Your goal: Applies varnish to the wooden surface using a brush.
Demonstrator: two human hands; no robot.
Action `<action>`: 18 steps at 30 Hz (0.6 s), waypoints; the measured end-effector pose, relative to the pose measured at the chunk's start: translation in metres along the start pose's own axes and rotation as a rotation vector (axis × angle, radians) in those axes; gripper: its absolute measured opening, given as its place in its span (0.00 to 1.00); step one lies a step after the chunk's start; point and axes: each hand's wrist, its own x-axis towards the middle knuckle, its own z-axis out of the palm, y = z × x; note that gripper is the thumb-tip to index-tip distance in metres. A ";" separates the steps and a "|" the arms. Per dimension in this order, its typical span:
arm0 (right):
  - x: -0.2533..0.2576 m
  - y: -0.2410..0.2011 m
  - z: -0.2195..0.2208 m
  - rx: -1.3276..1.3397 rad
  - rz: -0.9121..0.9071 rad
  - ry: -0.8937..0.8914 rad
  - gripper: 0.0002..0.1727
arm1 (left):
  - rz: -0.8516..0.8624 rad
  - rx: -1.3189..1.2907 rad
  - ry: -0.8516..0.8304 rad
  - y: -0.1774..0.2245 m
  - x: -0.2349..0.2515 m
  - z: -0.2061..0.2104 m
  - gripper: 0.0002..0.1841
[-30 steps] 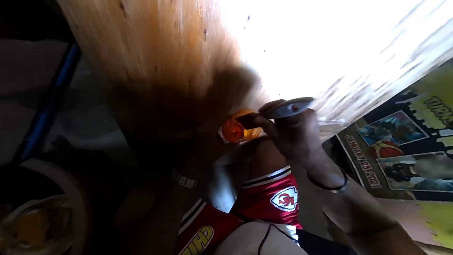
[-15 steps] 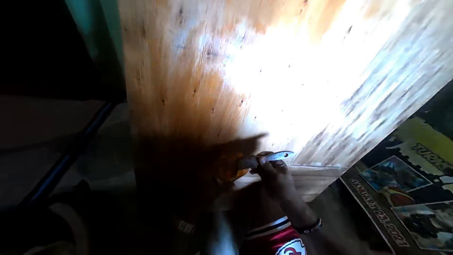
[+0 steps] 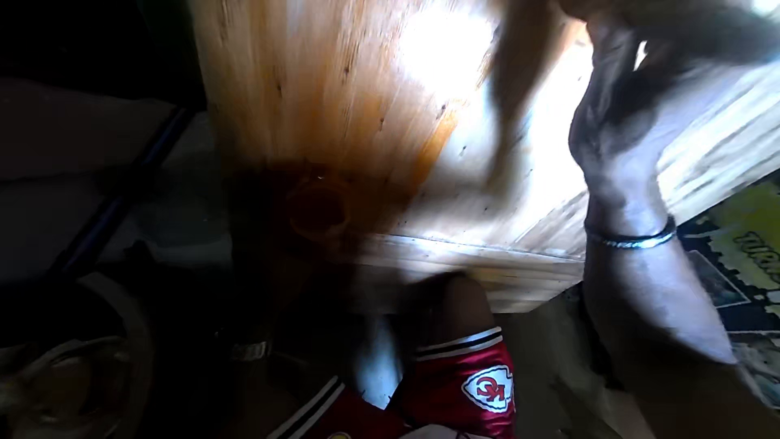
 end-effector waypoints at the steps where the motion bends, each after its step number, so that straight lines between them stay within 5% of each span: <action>1: -0.021 -0.018 0.001 -0.086 0.049 -0.092 0.13 | 0.131 0.002 0.243 -0.026 -0.005 0.015 0.15; 2: -0.051 -0.045 0.004 -0.137 0.118 -0.230 0.15 | -0.005 -0.004 0.171 -0.019 -0.003 0.000 0.19; 3: -0.088 -0.071 0.014 -0.134 0.168 -0.327 0.17 | -0.161 -0.038 0.105 -0.012 0.003 -0.014 0.33; 5: -0.163 -0.113 0.037 0.136 0.221 -0.452 0.15 | -0.268 -0.104 0.126 -0.014 0.008 -0.022 0.49; 9: -0.215 -0.155 0.055 0.314 0.156 -0.683 0.15 | -0.316 -0.120 0.179 -0.022 0.004 -0.029 0.48; 12: -0.166 -0.126 0.054 0.243 0.162 -0.562 0.15 | -0.314 -0.106 0.208 -0.023 0.005 -0.031 0.50; 18: 0.026 0.002 0.019 0.014 -0.035 0.026 0.09 | -0.351 -0.040 0.205 -0.014 0.012 -0.038 0.49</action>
